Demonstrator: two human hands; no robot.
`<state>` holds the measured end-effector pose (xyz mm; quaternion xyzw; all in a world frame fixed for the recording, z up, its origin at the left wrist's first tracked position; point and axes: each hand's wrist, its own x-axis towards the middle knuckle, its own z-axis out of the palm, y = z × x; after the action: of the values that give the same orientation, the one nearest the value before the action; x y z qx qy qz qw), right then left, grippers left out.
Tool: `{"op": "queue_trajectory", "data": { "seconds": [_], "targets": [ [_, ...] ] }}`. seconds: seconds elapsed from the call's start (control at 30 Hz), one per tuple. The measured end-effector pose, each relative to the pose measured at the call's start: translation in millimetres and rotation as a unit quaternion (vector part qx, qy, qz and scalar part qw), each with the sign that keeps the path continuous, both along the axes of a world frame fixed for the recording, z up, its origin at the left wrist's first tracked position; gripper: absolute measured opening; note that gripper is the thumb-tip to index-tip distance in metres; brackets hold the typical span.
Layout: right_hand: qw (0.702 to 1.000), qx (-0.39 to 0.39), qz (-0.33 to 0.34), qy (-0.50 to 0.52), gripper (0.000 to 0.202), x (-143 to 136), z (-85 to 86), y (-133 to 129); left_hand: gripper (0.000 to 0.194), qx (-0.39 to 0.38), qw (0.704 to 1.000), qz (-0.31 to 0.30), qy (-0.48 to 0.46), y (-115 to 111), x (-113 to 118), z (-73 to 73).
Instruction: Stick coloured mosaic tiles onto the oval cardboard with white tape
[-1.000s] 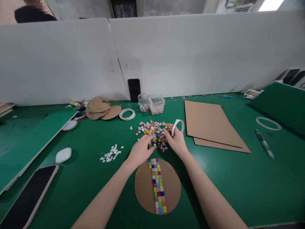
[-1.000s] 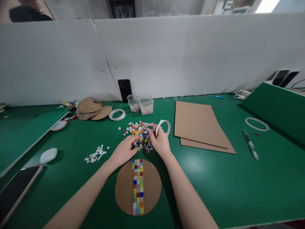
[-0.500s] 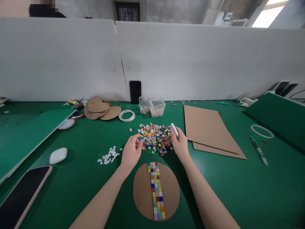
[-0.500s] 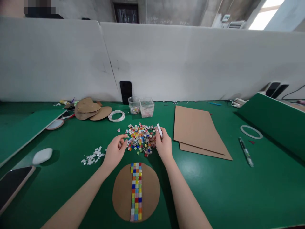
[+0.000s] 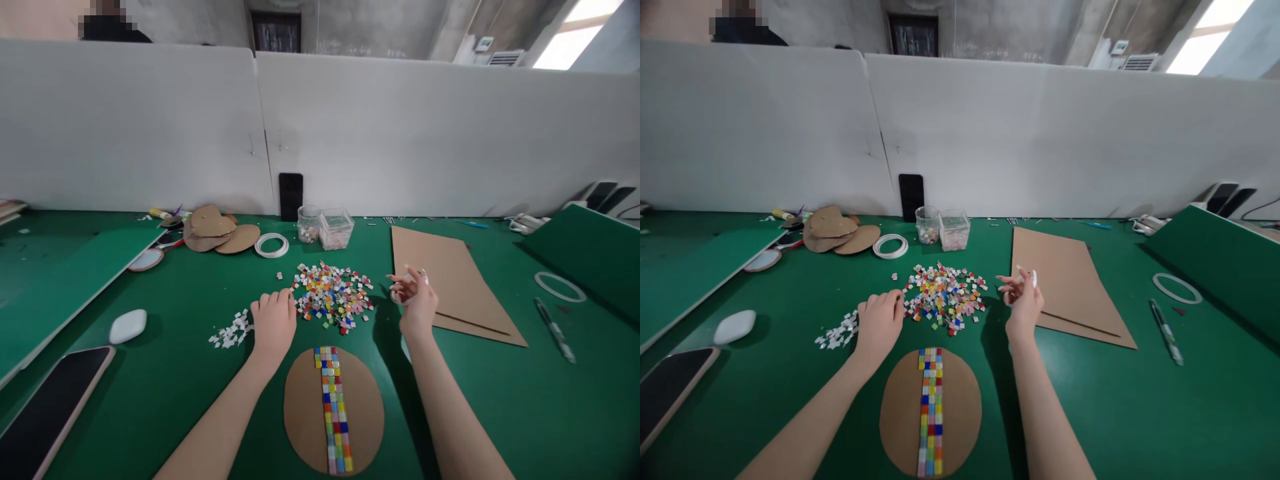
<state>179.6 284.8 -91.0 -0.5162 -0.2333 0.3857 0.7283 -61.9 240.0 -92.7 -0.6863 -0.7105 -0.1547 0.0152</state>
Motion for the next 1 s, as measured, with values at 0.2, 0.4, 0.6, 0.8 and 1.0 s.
{"op": "queue_trajectory", "data": {
  "seconds": [0.2, 0.4, 0.6, 0.8, 1.0],
  "targets": [
    [0.984, 0.0, 0.181, -0.009, 0.038, -5, 3.2, -4, 0.032, -0.044, 0.992, -0.017, -0.121, 1, 1, -2.2],
    [0.934, -0.059, 0.338, -0.103, 0.033, -9, 1.2, -6, 0.03, -0.052, 0.984, -0.052, -0.162, 1, 4, -3.3],
    [0.938, -0.06, 0.298, -0.167, 0.044, -13, -5.6, -5, 0.026, -0.004, 0.97, -0.056, -0.235, 4, 0, -2.8],
    [0.942, -0.069, 0.271, -0.188, 0.037, -17, -9.5, -3, 0.023, 0.018, 0.968, -0.077, -0.24, 8, -6, -2.7],
    [0.938, -0.08, 0.267, -0.206, 0.041, -19, -8.9, -4, 0.021, 0.004, 0.961, -0.172, -0.214, 1, 3, 1.0]
  ]
}}
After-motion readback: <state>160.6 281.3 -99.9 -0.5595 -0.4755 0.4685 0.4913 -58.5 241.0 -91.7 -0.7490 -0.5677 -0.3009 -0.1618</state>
